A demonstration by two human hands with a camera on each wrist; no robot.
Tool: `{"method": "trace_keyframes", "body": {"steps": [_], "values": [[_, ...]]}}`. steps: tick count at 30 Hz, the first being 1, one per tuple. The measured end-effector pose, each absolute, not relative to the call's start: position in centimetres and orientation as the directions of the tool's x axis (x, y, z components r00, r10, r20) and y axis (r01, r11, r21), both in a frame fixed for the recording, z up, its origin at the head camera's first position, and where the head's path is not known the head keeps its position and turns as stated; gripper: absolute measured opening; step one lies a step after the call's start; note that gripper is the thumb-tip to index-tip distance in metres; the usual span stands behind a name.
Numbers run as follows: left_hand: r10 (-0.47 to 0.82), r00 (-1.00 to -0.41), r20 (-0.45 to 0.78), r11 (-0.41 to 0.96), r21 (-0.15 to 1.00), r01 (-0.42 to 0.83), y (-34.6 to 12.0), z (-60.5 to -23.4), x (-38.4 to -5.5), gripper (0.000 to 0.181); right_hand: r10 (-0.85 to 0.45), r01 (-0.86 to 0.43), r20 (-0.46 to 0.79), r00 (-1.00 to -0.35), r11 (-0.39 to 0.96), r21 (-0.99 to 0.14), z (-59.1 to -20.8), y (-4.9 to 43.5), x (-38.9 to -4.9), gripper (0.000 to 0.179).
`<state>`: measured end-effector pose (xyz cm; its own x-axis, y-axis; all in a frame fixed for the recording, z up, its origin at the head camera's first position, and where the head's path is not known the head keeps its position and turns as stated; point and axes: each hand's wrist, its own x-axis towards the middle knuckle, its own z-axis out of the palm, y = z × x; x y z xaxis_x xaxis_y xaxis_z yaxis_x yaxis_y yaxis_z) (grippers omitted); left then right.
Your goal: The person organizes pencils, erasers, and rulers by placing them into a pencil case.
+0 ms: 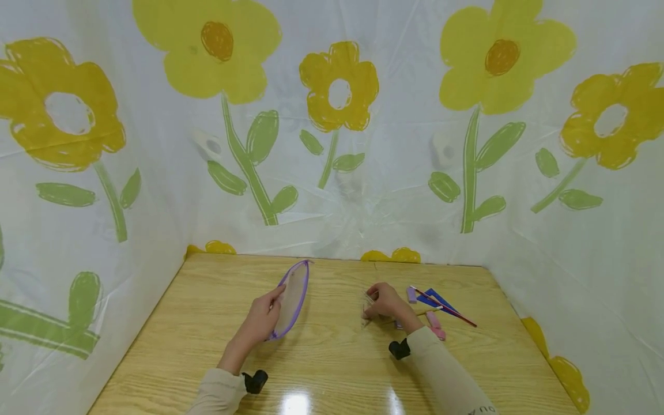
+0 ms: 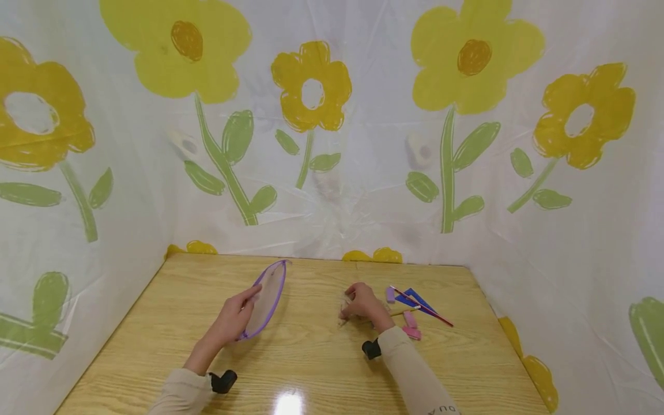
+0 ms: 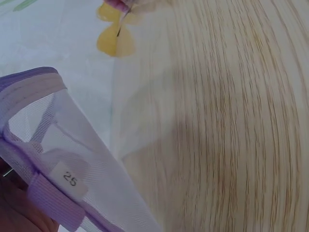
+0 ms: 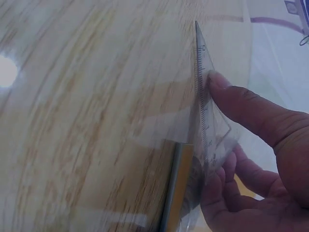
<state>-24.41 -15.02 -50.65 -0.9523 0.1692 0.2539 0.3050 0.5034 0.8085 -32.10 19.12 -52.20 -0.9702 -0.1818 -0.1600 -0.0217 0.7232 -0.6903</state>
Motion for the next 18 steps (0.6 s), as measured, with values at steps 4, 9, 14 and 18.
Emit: {"method": "trace_keyframes", "body": {"steps": [4, 9, 14, 18], "values": [[0.164, -0.959, 0.231, 0.481, 0.830, 0.282, -14.86, -50.73, -24.55, 0.043, -0.208, -0.054, -0.137, -0.968, 0.712, -0.700, -52.20, 19.13, -32.16, 0.061], [0.146, -0.966, 0.215, 0.477, 0.840, 0.259, -14.74, -50.67, -24.62, 0.043, -0.231, -0.067, -0.120, -0.965, 0.666, -0.743, -52.04, 19.20, -32.16, 0.058], [0.149, -0.961, 0.232, 0.480, 0.833, 0.275, -14.69, -50.78, -24.62, 0.043, -0.246, -0.041, -0.134, -0.960, 0.595, -0.802, -52.40, 19.45, -32.25, 0.056], [0.146, -0.962, 0.232, 0.476, 0.836, 0.274, -14.71, -50.94, -24.67, 0.043, -0.277, -0.026, -0.138, -0.951, 0.516, -0.856, -52.80, 19.66, -32.35, 0.053]]}}
